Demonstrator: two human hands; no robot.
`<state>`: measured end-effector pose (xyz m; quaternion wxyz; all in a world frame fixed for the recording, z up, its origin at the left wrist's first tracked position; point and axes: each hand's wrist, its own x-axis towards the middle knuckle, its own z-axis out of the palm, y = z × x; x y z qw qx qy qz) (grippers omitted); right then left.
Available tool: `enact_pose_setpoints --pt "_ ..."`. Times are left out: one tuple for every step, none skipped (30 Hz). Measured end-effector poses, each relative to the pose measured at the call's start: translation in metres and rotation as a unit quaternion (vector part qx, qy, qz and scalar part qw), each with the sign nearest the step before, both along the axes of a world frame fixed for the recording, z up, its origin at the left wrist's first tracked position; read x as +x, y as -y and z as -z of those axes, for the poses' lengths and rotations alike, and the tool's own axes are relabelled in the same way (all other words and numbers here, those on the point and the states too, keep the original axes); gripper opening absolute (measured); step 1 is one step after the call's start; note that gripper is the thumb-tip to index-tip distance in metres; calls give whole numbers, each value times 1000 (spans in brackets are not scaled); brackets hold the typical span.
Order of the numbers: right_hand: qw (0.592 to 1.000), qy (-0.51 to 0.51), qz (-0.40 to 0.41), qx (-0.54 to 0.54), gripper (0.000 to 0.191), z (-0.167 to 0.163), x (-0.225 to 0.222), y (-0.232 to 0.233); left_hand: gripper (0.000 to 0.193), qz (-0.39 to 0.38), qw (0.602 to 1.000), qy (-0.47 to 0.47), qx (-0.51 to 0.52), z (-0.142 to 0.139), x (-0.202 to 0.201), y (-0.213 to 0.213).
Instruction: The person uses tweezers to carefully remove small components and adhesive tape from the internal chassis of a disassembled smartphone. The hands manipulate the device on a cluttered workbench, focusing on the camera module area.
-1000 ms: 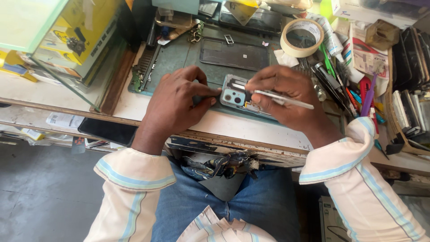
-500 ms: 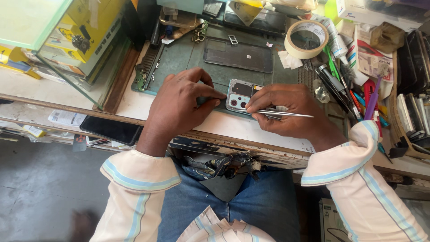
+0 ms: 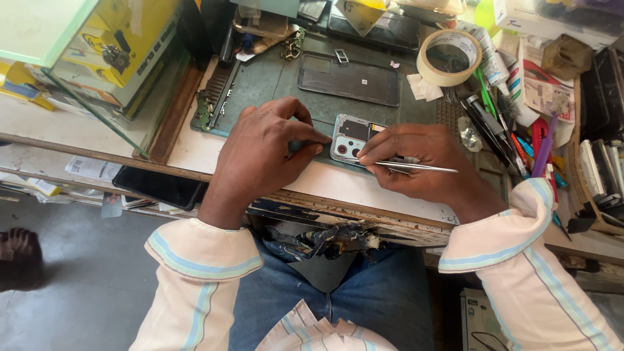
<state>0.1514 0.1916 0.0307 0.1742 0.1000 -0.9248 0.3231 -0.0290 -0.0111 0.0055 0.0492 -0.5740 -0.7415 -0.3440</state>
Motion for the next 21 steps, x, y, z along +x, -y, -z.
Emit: enact_pose_setpoints --pt "1000 7 -3 -11 18 0 1 1 14 1 1000 0 1 0 0 0" --pt "1000 13 -6 -21 18 -1 2 1 14 2 1000 0 3 0 0 0" --pt "999 19 -9 -31 17 -1 2 1 14 2 1000 -1 4 0 0 1" --pt "1000 17 -8 -22 17 -1 1 2 14 3 1000 0 4 0 0 1" --pt "1000 15 -6 -13 16 -1 1 2 14 4 1000 0 4 0 0 0" --pt "1000 13 -4 -3 16 -1 1 2 14 4 1000 0 3 0 0 0" --pt "1000 11 -4 -6 16 -1 0 2 14 5 1000 -3 6 0 -1 1" --pt "1000 10 -3 -9 16 -1 0 2 14 5 1000 -6 9 0 -1 1" --pt "1000 8 -2 -11 15 -1 1 2 14 6 1000 -9 12 1 -1 1" --pt "1000 11 -4 -17 15 -2 1 2 14 2 1000 -9 5 1 0 0" --pt "1000 14 -6 -22 15 -2 1 2 14 -3 1000 -8 -3 1 0 -1" --pt "999 17 -8 -28 16 -2 1 2 14 -8 1000 -8 -11 1 0 -1" --pt "999 16 -11 -31 16 -2 1 2 14 -8 1000 -6 -10 1 0 -1" --pt "999 14 -15 -33 16 -3 1 2 14 -7 1000 -5 -9 1 0 -1" --pt "999 13 -17 -34 16 -3 1 2 14 -6 1000 -4 -7 1 0 -1" --pt "999 15 -13 -32 16 -3 2 2 14 -5 1000 -6 -6 1 0 -1" --pt "999 16 -9 -30 16 -3 2 2 14 -5 1000 -6 -5 1 0 -1" --pt "999 18 -5 -27 17 -3 2 2 14 -4 1000 -8 -4 1 0 -1" --pt "1000 11 -6 -20 16 -3 2 2 14 -5 1000 -8 -4 1 0 -1" --pt "1000 3 -7 -13 16 -2 0 2 14 -5 1000 -8 -4 1 0 -1" --pt "1000 -4 -8 -6 16 -1 -1 1 14 -5 1000 -7 -4 1 0 -1"
